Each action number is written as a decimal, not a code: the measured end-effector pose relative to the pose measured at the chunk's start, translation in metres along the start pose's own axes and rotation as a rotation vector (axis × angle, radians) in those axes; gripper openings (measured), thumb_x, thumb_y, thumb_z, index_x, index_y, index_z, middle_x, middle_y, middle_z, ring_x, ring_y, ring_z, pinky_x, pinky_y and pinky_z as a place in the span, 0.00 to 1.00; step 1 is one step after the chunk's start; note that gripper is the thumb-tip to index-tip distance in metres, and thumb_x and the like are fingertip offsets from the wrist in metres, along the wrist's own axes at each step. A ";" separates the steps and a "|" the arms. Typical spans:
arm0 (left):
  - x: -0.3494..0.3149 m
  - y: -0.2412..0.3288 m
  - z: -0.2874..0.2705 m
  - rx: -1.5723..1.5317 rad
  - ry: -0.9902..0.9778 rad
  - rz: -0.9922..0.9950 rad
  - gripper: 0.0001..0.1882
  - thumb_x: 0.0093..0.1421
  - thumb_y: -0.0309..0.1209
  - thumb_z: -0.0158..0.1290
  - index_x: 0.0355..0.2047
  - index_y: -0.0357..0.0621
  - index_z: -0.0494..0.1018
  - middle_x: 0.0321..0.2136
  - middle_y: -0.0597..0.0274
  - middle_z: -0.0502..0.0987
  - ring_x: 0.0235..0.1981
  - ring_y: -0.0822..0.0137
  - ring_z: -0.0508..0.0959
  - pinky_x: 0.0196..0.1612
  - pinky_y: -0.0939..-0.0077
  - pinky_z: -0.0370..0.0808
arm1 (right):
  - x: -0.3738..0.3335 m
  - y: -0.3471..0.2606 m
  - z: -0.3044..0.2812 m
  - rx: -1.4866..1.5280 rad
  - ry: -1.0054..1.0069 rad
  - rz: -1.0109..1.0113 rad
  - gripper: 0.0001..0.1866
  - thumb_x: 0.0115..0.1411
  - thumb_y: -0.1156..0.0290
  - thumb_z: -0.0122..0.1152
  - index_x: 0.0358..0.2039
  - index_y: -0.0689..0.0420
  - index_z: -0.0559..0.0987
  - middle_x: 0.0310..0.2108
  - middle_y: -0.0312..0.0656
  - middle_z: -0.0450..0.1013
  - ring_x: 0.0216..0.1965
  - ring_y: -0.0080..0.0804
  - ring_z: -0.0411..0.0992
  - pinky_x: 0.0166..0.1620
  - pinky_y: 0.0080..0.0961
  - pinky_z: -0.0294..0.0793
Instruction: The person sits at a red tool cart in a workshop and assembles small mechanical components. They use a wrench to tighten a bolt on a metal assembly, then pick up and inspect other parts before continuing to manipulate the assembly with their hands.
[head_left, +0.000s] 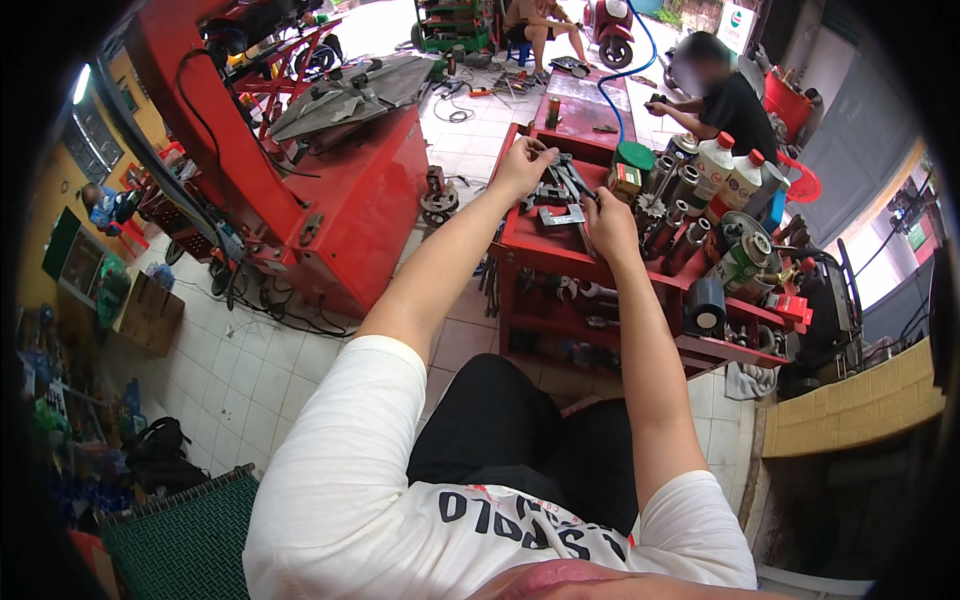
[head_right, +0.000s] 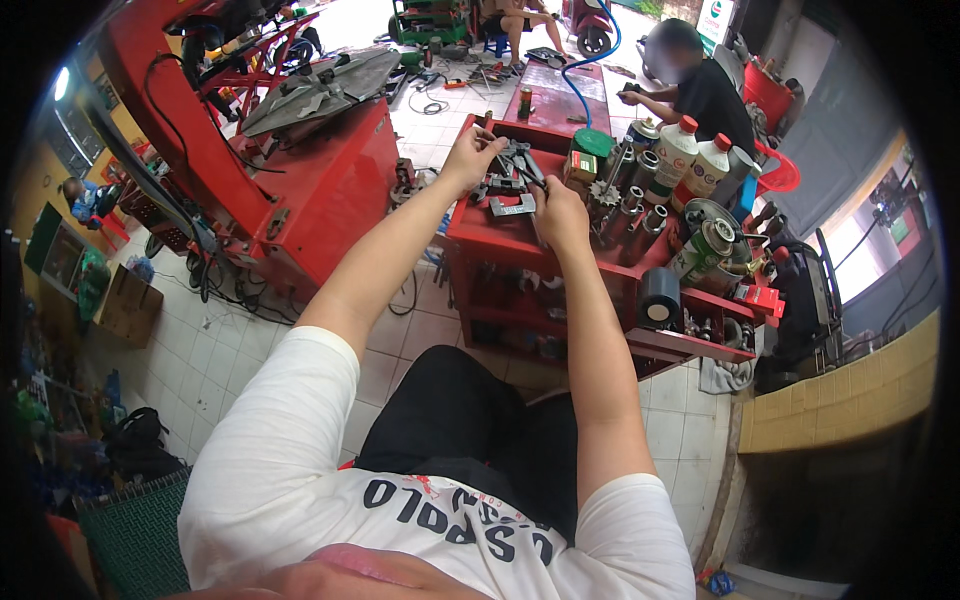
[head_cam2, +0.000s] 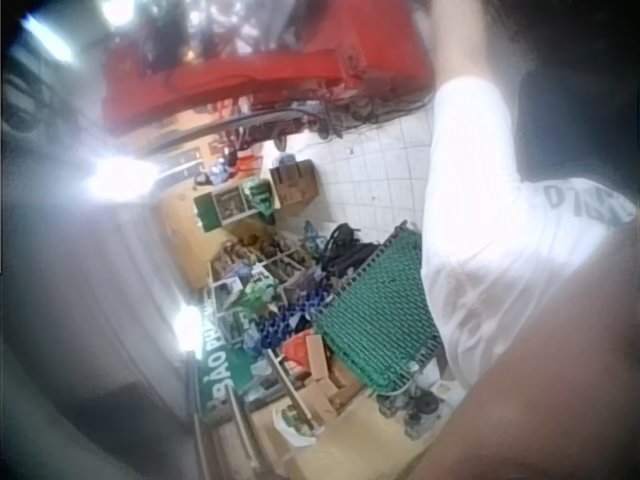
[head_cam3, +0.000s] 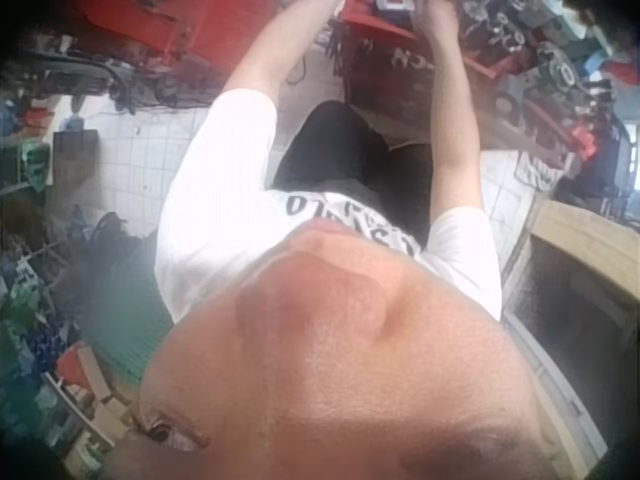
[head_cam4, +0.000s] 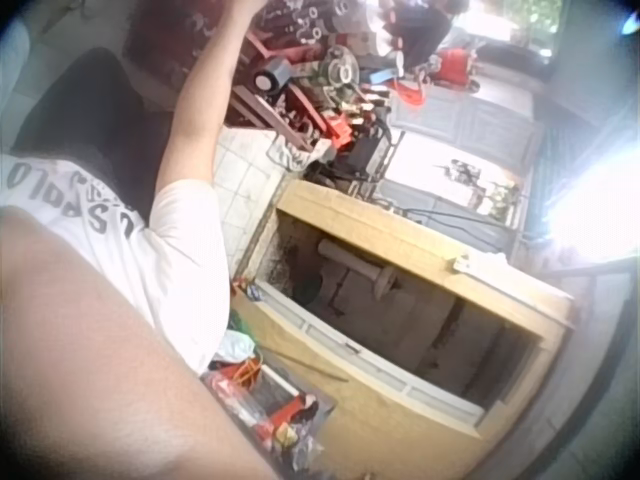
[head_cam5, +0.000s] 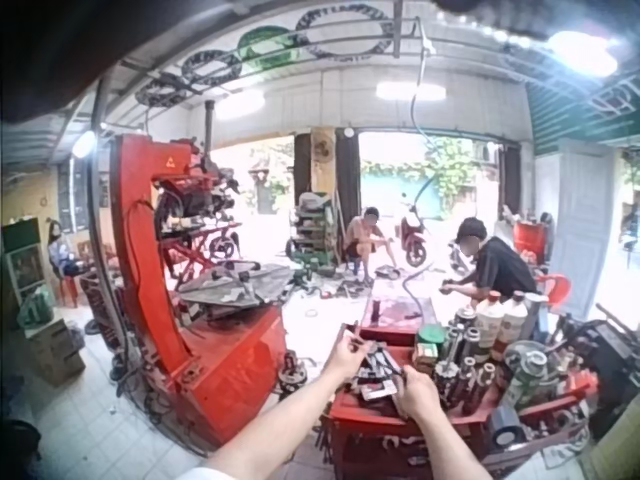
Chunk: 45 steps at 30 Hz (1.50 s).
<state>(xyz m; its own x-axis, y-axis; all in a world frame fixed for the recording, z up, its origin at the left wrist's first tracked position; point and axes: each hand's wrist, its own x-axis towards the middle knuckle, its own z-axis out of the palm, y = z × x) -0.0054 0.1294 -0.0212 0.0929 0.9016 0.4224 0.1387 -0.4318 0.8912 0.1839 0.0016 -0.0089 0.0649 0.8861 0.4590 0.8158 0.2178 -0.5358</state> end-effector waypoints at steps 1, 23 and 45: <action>0.001 -0.003 -0.001 0.005 0.007 0.020 0.21 0.64 0.44 0.63 0.43 0.39 0.71 0.32 0.64 0.77 0.32 0.75 0.73 0.36 0.77 0.71 | 0.000 0.000 0.001 0.025 0.009 -0.011 0.15 0.68 0.57 0.57 0.38 0.57 0.78 0.33 0.57 0.79 0.39 0.62 0.77 0.42 0.55 0.74; -0.005 0.008 0.002 -0.082 -0.064 -0.048 0.23 0.61 0.43 0.67 0.43 0.37 0.72 0.30 0.66 0.77 0.28 0.78 0.74 0.30 0.81 0.72 | 0.001 0.006 0.004 -0.125 -0.015 0.021 0.12 0.65 0.62 0.56 0.39 0.57 0.76 0.34 0.59 0.79 0.39 0.62 0.77 0.43 0.56 0.74; -0.014 0.025 -0.002 -0.045 -0.140 -0.093 0.24 0.56 0.45 0.70 0.39 0.39 0.75 0.30 0.64 0.77 0.30 0.75 0.76 0.33 0.79 0.75 | 0.001 0.008 0.003 -0.099 0.010 0.074 0.12 0.63 0.62 0.59 0.40 0.57 0.78 0.35 0.58 0.80 0.41 0.61 0.78 0.44 0.55 0.76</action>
<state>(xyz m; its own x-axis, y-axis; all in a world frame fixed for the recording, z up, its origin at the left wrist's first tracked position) -0.0052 0.1063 -0.0047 0.2185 0.9240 0.3139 0.1088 -0.3428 0.9331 0.1884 0.0054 -0.0146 0.1329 0.8940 0.4280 0.8612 0.1096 -0.4964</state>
